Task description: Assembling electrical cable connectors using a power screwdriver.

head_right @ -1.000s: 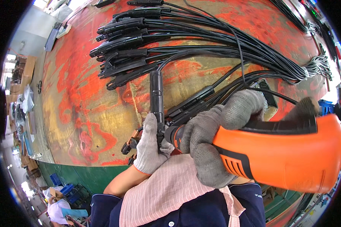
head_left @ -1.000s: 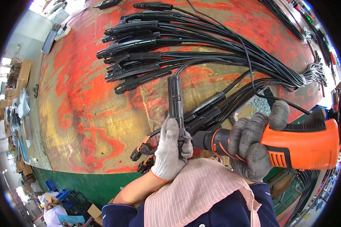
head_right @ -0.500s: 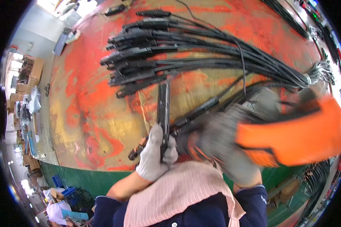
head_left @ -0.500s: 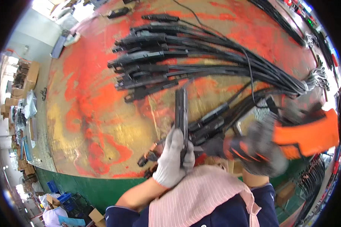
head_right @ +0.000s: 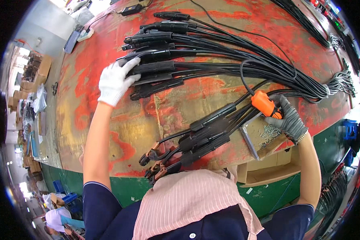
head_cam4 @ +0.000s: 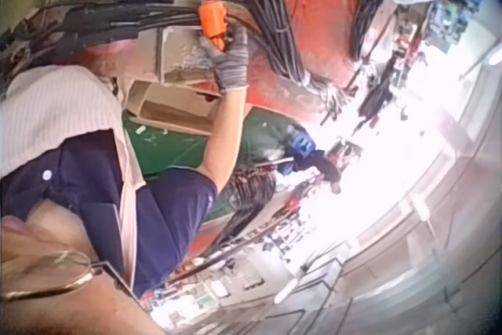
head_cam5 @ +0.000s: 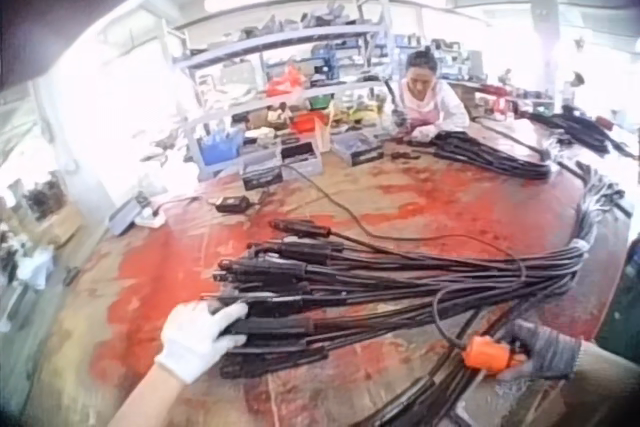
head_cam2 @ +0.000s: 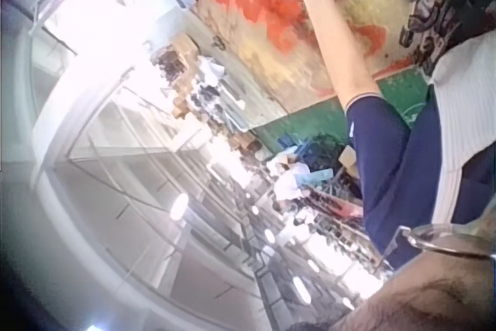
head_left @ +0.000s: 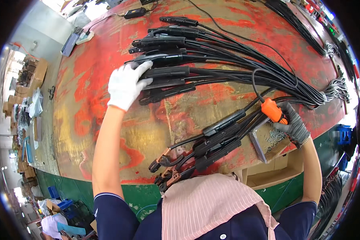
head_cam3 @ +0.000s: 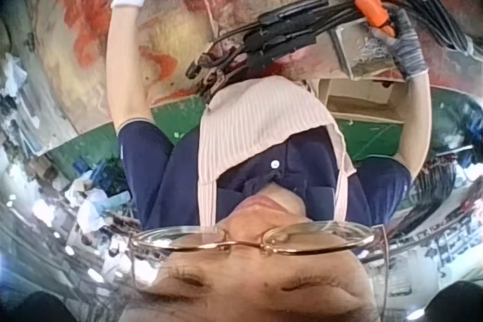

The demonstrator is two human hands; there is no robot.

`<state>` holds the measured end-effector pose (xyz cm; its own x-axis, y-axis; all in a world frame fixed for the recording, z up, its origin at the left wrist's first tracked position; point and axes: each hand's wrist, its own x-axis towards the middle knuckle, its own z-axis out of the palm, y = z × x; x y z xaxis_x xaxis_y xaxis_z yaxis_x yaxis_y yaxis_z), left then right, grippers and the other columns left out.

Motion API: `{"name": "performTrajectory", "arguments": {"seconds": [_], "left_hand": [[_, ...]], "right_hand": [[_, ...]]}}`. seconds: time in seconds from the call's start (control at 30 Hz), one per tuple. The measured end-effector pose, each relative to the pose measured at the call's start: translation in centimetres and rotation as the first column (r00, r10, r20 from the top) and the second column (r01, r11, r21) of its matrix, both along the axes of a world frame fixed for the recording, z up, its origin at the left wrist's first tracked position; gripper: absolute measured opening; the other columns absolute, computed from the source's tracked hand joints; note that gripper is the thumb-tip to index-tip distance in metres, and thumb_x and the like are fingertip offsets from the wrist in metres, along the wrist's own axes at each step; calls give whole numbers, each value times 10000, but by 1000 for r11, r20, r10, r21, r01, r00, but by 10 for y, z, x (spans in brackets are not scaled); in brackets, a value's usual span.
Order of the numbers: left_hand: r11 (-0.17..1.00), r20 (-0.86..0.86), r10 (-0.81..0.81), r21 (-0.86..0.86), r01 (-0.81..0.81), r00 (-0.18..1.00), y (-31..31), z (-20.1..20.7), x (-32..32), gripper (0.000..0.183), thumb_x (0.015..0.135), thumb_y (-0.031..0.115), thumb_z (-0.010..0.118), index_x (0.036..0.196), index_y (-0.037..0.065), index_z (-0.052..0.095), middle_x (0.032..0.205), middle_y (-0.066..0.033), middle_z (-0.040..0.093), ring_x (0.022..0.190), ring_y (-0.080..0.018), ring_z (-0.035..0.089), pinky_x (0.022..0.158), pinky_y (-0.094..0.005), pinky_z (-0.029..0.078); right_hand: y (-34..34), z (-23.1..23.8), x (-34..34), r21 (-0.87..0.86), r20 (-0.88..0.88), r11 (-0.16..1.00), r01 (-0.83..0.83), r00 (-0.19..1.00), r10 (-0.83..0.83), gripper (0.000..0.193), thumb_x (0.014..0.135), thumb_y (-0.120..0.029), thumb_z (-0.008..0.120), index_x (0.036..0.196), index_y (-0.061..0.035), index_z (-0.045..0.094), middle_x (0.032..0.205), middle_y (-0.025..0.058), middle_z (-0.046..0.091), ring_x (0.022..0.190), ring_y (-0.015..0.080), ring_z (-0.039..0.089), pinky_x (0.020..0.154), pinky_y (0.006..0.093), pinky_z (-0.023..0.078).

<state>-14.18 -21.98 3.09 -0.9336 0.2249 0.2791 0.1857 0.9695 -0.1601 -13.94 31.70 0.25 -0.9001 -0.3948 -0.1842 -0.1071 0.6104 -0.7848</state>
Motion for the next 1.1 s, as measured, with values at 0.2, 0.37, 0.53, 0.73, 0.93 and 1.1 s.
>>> {"name": "performTrajectory", "arguments": {"seconds": [0.2,0.37,0.53,0.73,0.93,1.1], "left_hand": [[985,-107,-35,164,52,994,38,-1,45,501,734,255,746,1207,164,606,1113,-89,628,1035,-291,594,857,-415,475],[907,516,-12,366,-208,857,66,10,172,299,768,291,733,1022,138,690,790,-104,675,745,-290,654,678,-390,510],[848,839,30,267,-459,543,75,22,229,335,796,403,686,984,126,703,852,-124,693,816,-284,679,699,-396,521],[856,788,-26,335,-394,615,84,5,237,422,794,409,693,1113,136,657,885,-105,679,865,-293,649,755,-384,510],[793,745,-204,506,-339,636,107,0,196,438,804,430,677,1129,136,655,907,-110,672,918,-291,632,773,-394,500],[842,910,-287,389,-375,299,118,18,173,455,807,466,666,1141,157,669,922,-95,674,885,-274,662,751,-356,513]], "right_hand": [[-22,10,5,513,-624,844,158,743,240,654,613,-308,825,1204,-126,616,1148,138,564,1042,329,560,926,444,457],[-115,22,37,383,-530,876,-292,707,468,524,671,-283,771,1164,-164,638,1107,95,585,1036,288,572,919,436,450],[-161,-24,41,494,-398,687,-533,564,723,391,748,-254,693,1121,-150,643,1033,65,620,991,243,601,873,400,468],[-175,-23,33,455,-304,628,-631,553,776,332,802,-264,658,1104,-127,641,989,82,631,943,262,621,836,381,491],[-167,10,27,205,9,638,-742,653,757,350,773,-338,727,1050,-136,657,906,84,691,858,297,675,729,373,545],[-162,37,22,87,-123,755,-650,745,655,471,655,-353,831,1029,-129,653,873,71,684,807,262,676,741,331,546]]}}
